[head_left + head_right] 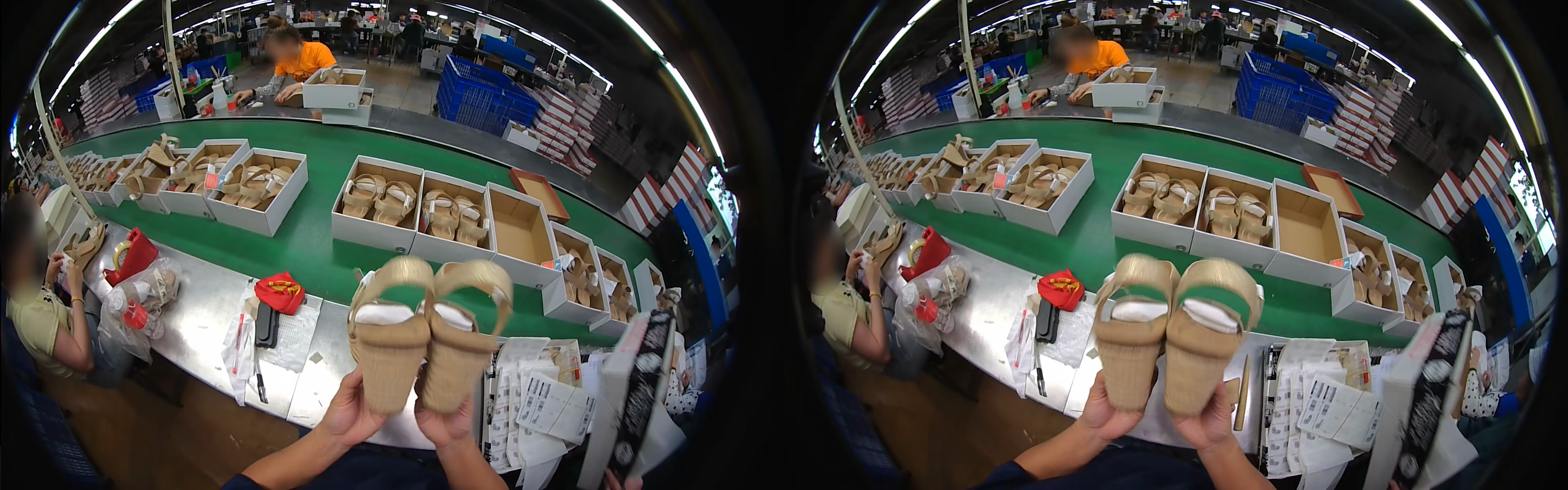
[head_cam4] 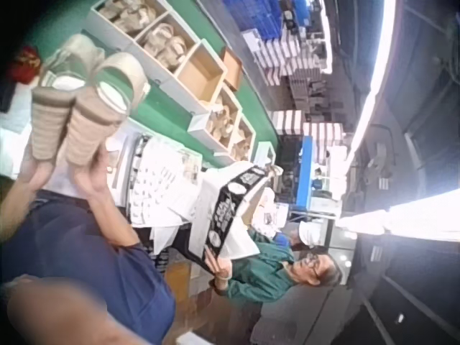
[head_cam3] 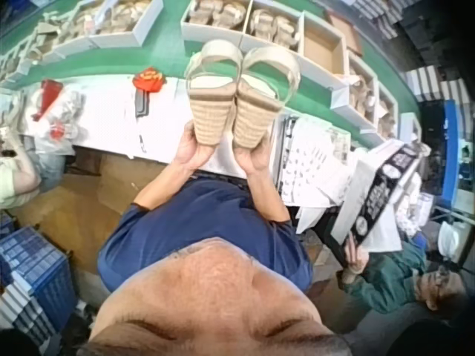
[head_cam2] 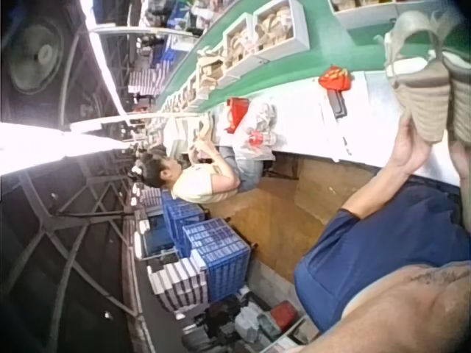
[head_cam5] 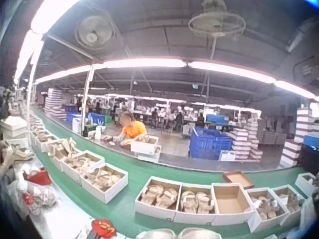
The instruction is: The person picks up pairs of beige wedge sandals from boxes on a conveyor belt, turns them over to inspect the soles, and uses scissors to trim excess strap material from the heel area. The person then places the trimmed sandals back into boxes on the line.
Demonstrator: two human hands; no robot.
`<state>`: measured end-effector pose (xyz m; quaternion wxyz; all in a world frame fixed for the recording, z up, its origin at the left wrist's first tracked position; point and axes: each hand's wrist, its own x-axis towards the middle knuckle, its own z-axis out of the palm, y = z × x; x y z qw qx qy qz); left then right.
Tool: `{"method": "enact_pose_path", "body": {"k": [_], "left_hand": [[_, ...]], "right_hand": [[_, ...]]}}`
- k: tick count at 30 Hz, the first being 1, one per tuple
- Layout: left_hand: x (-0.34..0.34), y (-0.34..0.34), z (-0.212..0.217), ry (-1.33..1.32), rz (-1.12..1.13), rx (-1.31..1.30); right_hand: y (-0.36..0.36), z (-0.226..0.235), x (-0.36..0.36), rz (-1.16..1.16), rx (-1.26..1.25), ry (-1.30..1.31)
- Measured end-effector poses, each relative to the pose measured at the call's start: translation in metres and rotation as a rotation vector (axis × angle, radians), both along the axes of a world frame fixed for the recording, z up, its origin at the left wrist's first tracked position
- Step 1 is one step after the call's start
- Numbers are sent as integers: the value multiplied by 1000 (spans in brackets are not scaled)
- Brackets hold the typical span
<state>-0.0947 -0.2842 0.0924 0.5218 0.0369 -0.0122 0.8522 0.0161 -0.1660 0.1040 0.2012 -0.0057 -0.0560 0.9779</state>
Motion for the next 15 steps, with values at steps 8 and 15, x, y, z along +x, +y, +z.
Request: {"method": "enact_pose_path", "body": {"k": [8, 15], "left_hand": [[-51, -21, -20, 567, -166, -481], [-66, -21, -32, 1200, 436, -492]], "right_hand": [[56, 1, 32, 167, 423, -537], [81, -11, 36, -306, 1594, -512]]}}
